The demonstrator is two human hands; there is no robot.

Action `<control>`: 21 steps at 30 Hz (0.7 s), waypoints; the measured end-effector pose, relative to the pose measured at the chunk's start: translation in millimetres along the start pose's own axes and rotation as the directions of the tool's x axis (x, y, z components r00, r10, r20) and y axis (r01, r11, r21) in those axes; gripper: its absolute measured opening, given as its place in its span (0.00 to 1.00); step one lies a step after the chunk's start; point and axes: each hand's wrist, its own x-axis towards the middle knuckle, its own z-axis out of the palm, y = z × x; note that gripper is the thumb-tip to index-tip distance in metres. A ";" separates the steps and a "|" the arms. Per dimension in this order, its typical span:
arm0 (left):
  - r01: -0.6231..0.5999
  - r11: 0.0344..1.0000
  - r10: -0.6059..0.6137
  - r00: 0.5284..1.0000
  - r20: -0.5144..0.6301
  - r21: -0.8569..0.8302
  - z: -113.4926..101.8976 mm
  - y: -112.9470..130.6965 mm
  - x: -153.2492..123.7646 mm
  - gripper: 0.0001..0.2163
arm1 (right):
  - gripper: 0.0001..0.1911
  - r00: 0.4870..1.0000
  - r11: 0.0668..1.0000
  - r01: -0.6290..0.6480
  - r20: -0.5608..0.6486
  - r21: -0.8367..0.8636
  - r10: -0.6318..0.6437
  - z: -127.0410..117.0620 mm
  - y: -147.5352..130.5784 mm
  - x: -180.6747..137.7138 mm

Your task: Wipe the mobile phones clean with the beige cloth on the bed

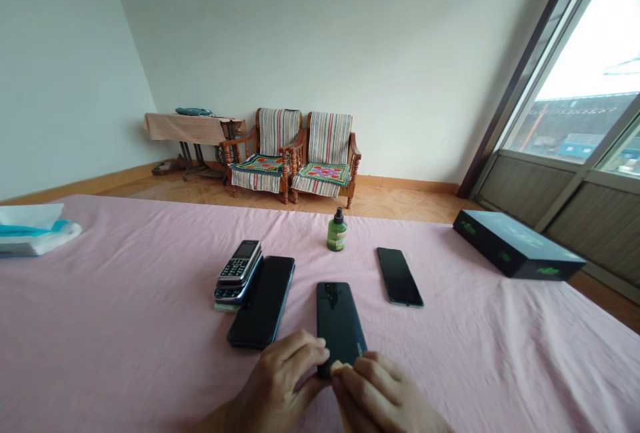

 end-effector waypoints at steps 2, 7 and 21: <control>-0.036 0.997 0.030 0.995 0.090 0.065 -0.7 0.2 -1.8 0.08 | 0.11 0.996 0.994 -0.090 0.002 0.059 0.090 -2.0 5.2 -6.9; 0.013 0.988 -0.062 0.948 0.314 0.155 -10.2 5.7 4.6 0.15 | 0.22 0.836 0.819 -0.535 -0.014 0.206 0.549 6.5 18.8 -28.7; -0.134 0.958 0.063 0.961 0.270 0.253 7.5 -2.9 -4.6 0.12 | 0.13 0.759 0.759 -0.634 0.304 0.147 0.575 42.7 19.1 -9.9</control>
